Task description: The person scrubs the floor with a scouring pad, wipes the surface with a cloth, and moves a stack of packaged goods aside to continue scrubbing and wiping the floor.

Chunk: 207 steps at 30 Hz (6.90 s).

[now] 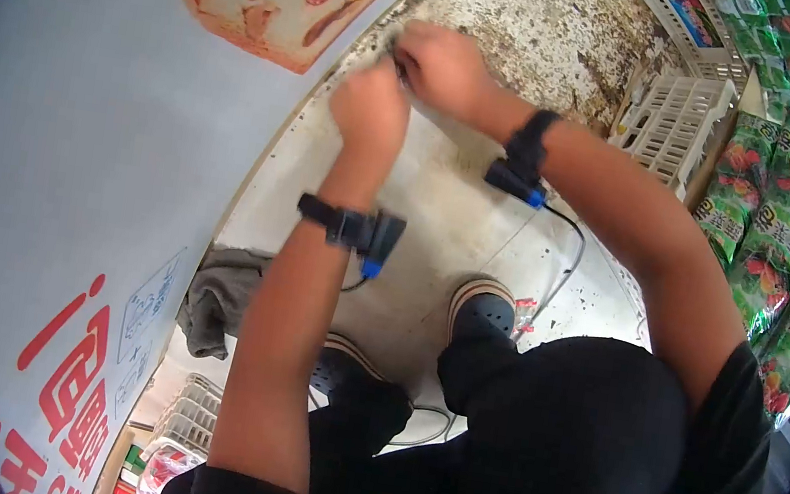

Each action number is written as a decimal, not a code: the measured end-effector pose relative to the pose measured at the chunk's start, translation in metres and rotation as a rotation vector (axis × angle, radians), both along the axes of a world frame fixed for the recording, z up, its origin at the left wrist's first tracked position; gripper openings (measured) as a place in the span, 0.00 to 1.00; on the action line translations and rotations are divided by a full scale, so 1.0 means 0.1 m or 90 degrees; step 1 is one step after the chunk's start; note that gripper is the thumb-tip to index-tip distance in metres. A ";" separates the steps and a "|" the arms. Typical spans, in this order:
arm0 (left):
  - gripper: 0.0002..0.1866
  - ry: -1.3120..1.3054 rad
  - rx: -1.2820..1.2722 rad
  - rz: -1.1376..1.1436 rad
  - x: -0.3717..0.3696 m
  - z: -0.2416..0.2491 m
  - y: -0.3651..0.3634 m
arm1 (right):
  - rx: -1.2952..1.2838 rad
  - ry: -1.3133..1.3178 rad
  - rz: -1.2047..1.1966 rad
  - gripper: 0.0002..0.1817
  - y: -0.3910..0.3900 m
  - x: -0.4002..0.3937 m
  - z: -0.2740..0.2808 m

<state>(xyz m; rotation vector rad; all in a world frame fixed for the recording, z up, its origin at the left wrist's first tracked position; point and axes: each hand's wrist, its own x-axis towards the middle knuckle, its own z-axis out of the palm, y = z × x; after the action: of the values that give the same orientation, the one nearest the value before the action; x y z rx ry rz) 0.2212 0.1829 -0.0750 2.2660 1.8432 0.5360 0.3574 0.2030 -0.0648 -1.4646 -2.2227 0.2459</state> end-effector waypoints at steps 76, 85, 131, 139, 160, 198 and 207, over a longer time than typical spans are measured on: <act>0.09 -0.034 -0.009 -0.004 -0.58 -0.03 -0.26 | 0.006 0.318 -0.111 0.06 -0.14 -0.70 -0.30; 0.08 0.031 -0.136 -0.150 -1.55 0.24 -1.45 | -0.178 0.344 0.200 0.03 -1.22 -1.34 -0.20; 0.02 -0.052 0.086 -0.507 0.09 0.07 -0.88 | -0.211 0.183 -0.226 0.11 -1.69 0.35 0.16; 0.04 0.050 0.113 -0.342 -0.28 0.06 -0.10 | -0.145 0.124 -0.201 0.04 -0.69 -0.09 0.01; 0.05 -0.080 -0.051 -0.458 0.49 0.01 -0.68 | -0.148 0.155 -0.314 0.05 -1.64 0.56 0.10; 0.06 -0.110 -0.141 -0.409 0.42 -0.01 -0.53 | -0.168 0.104 -0.339 0.03 -1.50 0.46 0.09; 0.06 -0.057 -0.056 -0.299 0.64 0.02 0.01 | -0.081 0.053 -0.320 0.04 -0.90 0.63 -0.02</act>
<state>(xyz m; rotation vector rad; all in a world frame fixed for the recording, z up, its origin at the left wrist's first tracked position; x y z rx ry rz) 0.2850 0.1836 -0.0730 2.4508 1.2050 0.4547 0.4201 0.1134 -0.0670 -1.9829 -1.7282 0.2764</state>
